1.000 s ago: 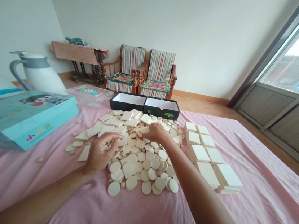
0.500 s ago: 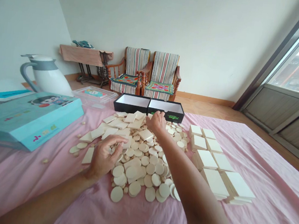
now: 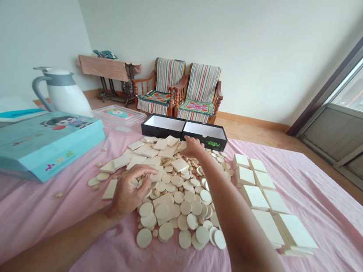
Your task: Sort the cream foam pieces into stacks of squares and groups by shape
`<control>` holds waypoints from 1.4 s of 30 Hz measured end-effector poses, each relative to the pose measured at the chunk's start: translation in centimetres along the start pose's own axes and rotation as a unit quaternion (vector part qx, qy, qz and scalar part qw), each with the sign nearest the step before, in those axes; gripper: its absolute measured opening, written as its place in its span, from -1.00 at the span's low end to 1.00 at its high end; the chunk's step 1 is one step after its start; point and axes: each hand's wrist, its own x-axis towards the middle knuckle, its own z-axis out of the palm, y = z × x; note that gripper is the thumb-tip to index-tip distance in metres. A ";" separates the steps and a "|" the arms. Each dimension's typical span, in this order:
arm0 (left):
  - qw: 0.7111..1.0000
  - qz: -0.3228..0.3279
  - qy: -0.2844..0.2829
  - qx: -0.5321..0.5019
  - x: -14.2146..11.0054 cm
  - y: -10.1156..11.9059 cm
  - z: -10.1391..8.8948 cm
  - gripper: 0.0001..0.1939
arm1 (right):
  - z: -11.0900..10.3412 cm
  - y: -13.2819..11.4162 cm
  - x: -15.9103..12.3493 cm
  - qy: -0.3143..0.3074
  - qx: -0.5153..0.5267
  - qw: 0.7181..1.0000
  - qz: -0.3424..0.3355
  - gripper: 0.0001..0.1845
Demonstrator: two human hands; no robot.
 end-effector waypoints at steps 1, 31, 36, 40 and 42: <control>1.000 -0.001 -0.001 0.000 0.0 0.0 0.0 -0.84 | 0.1 0.0 0.0 -0.002 -0.001 1.000 0.005 -0.09; 0.999 0.016 -0.004 0.039 -0.1 0.1 0.5 -0.84 | -7.5 9.2 -17.7 0.175 0.085 0.979 -0.064 -0.43; 0.998 0.048 -0.039 0.020 0.1 2.1 1.0 -0.82 | -5.6 6.6 -20.0 0.161 0.078 0.980 -0.085 -0.39; 0.985 -0.053 -0.154 -0.054 0.4 4.6 1.9 -0.70 | -3.4 2.8 -20.9 0.152 0.104 0.969 -0.163 -0.35; 0.960 -0.124 -0.219 -0.122 0.6 5.7 2.4 -0.64 | -2.5 1.0 -21.2 0.153 0.132 0.957 -0.207 -0.33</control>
